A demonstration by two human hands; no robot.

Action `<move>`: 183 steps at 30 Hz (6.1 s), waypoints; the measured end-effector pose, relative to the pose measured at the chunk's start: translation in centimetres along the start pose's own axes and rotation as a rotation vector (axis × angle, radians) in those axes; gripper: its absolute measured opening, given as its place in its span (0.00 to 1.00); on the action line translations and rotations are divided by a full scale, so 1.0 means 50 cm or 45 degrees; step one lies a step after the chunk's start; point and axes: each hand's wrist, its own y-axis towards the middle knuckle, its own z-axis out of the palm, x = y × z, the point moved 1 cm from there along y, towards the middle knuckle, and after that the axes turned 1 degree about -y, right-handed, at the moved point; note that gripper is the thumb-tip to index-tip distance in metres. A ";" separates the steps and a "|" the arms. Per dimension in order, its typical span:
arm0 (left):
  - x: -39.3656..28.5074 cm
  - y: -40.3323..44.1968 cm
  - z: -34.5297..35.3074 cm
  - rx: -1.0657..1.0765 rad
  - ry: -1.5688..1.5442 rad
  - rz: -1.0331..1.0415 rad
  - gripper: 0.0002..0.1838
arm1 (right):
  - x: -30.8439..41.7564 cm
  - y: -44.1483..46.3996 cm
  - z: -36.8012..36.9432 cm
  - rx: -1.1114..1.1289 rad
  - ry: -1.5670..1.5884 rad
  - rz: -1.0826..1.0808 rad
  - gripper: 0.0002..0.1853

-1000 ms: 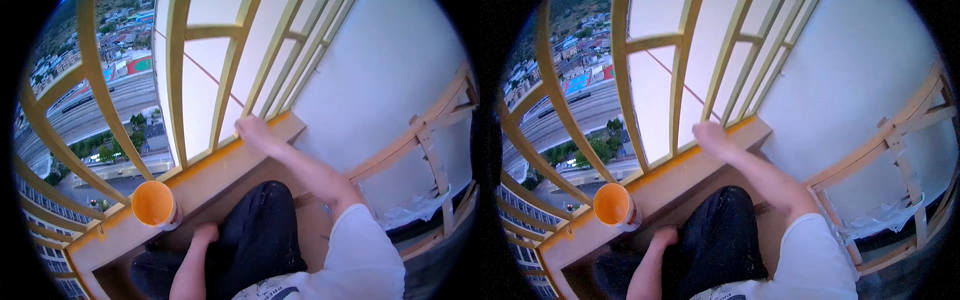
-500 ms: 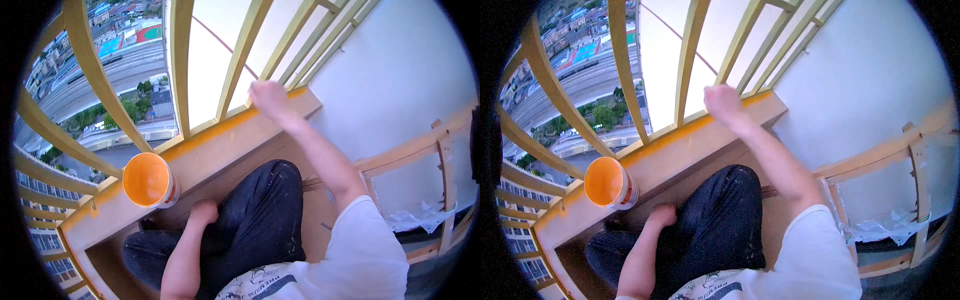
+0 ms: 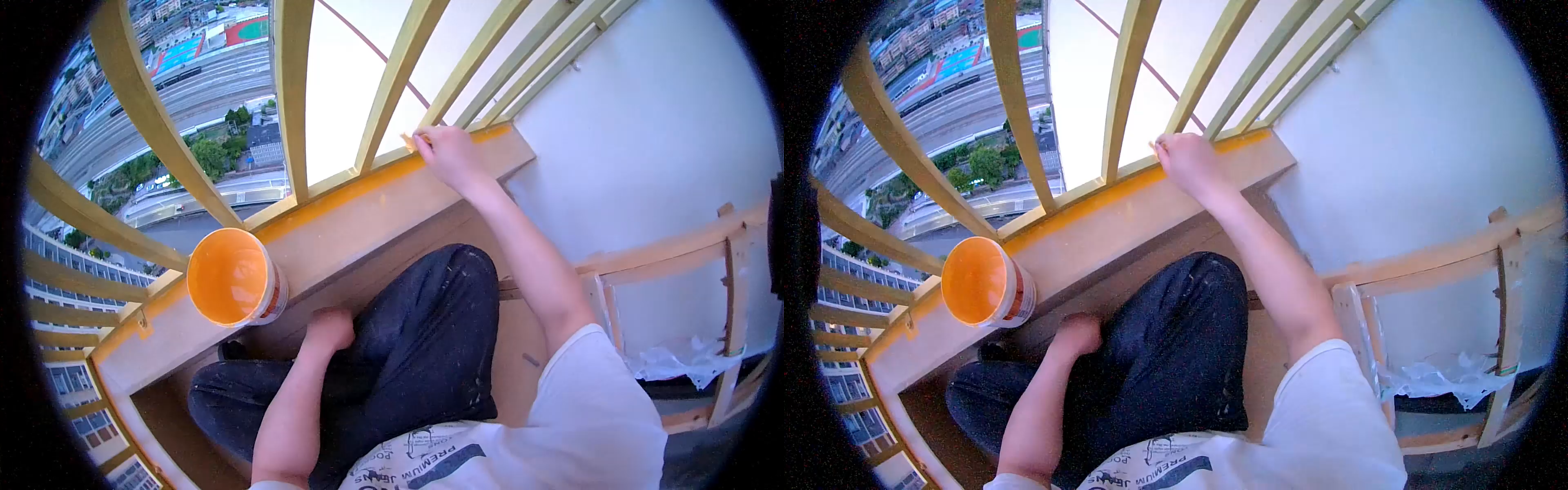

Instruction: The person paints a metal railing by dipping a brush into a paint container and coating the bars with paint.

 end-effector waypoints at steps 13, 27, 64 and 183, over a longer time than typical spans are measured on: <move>-0.003 -0.010 -0.001 -0.095 -0.007 -0.008 0.13 | 0.052 0.003 -0.010 -0.021 0.089 -0.022 0.12; -0.006 -0.013 -0.009 -0.129 -0.022 -0.022 0.13 | 0.032 0.031 0.033 0.134 0.244 0.205 0.14; 0.001 -0.011 0.001 -0.158 -0.026 -0.047 0.13 | 0.167 -0.085 0.132 -0.042 0.249 -0.632 0.10; 0.047 0.017 0.052 -0.152 -0.208 -0.152 0.17 | 0.556 -0.035 -0.003 0.108 0.706 -0.473 0.11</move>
